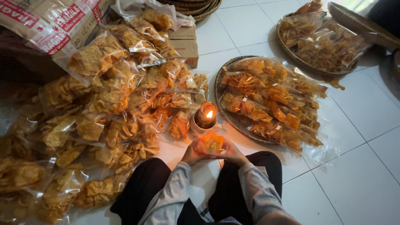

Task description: The person sits on the floor and seals clear plastic bags filled with dried food using a small candle flame. They repeatedly pick up bags, heat the open edges over the flame to seal them, and place the sealed packages onto a tray.

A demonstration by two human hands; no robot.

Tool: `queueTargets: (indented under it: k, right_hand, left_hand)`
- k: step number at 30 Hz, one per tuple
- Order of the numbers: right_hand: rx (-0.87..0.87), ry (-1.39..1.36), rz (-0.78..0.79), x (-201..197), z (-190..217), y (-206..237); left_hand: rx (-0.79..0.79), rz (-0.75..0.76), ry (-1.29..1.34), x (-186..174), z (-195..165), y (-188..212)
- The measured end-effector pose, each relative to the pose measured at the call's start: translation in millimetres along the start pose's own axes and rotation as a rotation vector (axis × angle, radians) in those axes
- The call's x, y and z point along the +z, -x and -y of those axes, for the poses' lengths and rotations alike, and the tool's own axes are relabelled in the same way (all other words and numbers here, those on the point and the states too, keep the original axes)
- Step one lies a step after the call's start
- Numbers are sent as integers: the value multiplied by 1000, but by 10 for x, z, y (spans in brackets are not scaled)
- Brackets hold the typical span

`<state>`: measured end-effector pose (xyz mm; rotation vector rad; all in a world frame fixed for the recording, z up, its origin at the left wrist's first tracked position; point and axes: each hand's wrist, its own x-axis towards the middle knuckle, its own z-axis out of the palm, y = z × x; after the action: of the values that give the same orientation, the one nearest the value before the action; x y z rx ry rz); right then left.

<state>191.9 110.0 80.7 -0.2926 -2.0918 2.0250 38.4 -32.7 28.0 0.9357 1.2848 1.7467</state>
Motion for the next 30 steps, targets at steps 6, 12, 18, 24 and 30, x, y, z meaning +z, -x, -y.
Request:
queueTargets:
  k: [6,12,18,24,30]
  right_hand:
    - [102,-43,-93,24,-35,-12]
    - [-60,269,1,-28,-48,60]
    - [169,286,52,118,-202,54]
    - [-40,151,-88,4,-62,118]
    - [-285,559,-94,-52,60,52]
  left_hand:
    - [-233,3,182,-34,-79,60]
    - [51,75,-245,-28,-190,108]
    - [-64,137,-481,-80,5,124]
    - [-27,-21,-331,-77,35,73]
    - [291,-83,-587,-82,-122,55]
